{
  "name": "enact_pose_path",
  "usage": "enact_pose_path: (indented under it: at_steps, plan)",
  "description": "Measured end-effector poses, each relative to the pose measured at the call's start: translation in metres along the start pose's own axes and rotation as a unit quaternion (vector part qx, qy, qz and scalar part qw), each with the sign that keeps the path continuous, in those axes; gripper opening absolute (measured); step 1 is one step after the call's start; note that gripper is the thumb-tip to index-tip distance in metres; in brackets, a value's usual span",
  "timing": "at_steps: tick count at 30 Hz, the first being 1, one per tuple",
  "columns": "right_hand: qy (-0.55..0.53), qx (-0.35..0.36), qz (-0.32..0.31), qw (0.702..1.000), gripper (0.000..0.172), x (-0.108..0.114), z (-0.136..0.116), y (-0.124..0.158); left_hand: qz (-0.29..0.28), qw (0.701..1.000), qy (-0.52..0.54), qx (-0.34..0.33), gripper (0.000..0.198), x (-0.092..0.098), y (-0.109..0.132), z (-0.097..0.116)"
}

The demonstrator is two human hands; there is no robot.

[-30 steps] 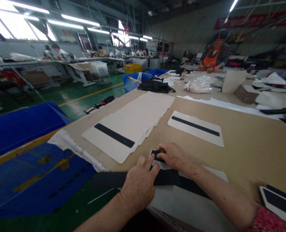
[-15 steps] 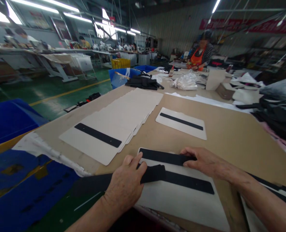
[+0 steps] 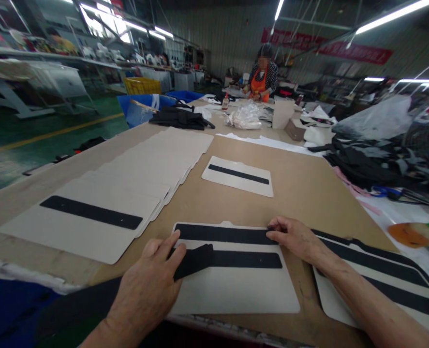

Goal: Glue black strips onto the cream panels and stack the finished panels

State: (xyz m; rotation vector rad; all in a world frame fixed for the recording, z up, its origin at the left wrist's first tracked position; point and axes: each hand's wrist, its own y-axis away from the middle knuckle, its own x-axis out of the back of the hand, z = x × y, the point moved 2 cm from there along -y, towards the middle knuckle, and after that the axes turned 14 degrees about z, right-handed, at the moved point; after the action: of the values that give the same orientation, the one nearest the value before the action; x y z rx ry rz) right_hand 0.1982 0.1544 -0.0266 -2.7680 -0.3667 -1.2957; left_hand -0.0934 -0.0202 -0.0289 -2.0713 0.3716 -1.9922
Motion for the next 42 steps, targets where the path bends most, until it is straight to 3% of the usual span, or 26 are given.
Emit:
enact_pose_path:
  at_steps: [15,20,23,26,30,33,36,42]
  plan:
    - [0.094,0.013,0.023,0.995,0.005,-0.003,-0.008,-0.003,-0.006,1.0,-0.005,-0.001,0.048,0.0,0.001,-0.001]
    - [0.165,0.091,0.05,0.981,0.008,-0.004,-0.015,-0.005,-0.04,0.999,0.001,0.024,0.057,0.0,-0.004,-0.001]
    - [0.225,0.176,0.038,0.958,0.015,-0.009,-0.029,0.003,-0.061,0.998,-0.005,0.033,0.064,0.004,-0.01,0.003]
    - [0.331,0.234,0.003,0.914,0.037,-0.016,-0.05,0.018,-0.079,0.996,-0.021,0.026,0.066,0.008,-0.015,0.009]
    - [0.438,0.271,-0.024,0.857,0.072,-0.029,-0.078,0.037,-0.085,0.995,-0.029,0.033,0.065,0.01,-0.019,0.015]
    - [0.475,0.288,-0.036,0.831,0.076,-0.04,-0.089,0.043,-0.09,0.995,-0.032,0.038,0.064,0.011,-0.024,0.018]
    - [0.47,0.292,-0.026,0.833,0.073,-0.045,-0.088,0.044,-0.081,0.996,-0.027,0.037,0.061,0.013,-0.028,0.018]
    - [0.395,0.264,0.021,0.88,0.059,-0.032,-0.065,0.048,-0.024,1.0,-0.012,-0.006,0.056,-0.002,-0.019,0.002]
